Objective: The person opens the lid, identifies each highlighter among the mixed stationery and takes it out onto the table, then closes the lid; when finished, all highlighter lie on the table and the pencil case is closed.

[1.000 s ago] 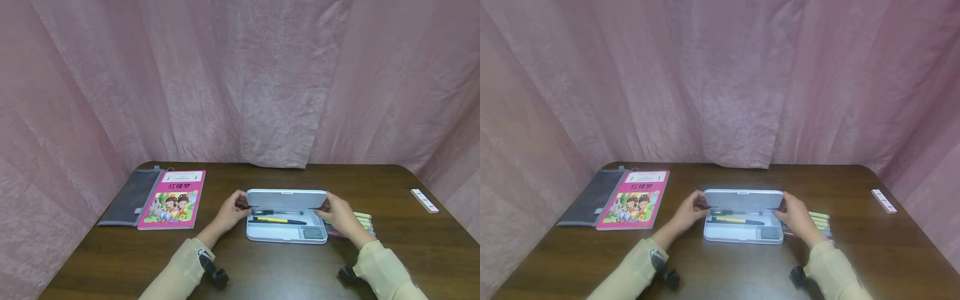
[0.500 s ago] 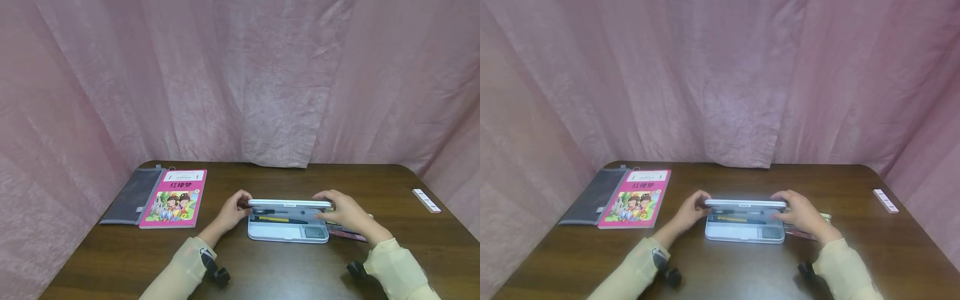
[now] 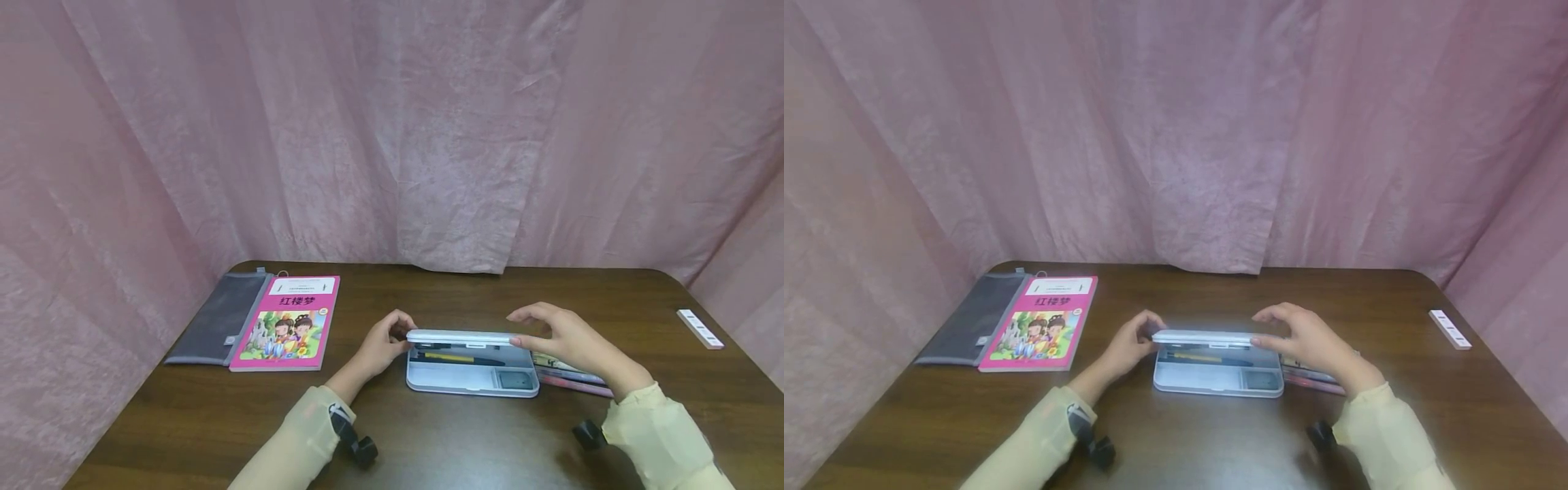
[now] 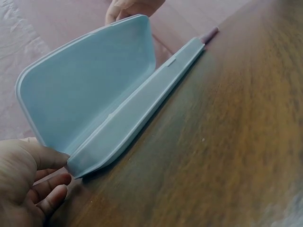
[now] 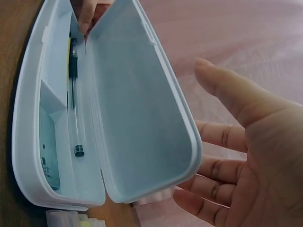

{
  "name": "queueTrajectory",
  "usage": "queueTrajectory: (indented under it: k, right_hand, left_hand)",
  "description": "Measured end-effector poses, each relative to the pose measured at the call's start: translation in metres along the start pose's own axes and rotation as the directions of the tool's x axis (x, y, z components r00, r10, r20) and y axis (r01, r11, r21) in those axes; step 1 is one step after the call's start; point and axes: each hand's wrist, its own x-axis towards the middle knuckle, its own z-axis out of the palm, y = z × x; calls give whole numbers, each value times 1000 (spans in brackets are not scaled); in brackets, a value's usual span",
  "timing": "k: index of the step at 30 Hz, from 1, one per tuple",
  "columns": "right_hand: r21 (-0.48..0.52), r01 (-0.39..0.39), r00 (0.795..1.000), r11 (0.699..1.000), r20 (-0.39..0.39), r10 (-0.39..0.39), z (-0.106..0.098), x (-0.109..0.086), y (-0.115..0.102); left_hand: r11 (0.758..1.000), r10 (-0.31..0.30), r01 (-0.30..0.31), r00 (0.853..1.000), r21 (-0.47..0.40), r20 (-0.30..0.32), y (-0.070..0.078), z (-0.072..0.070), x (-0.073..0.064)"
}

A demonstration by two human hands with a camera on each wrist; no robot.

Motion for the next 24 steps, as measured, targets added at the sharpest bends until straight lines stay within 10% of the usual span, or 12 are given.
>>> queueTrajectory:
  k: [24]
  right_hand:
    - [15,-10,1000,1000,-2,11,16,-1,6]
  left_hand:
    - [997,39,-39,999,70,7,0,0,-1]
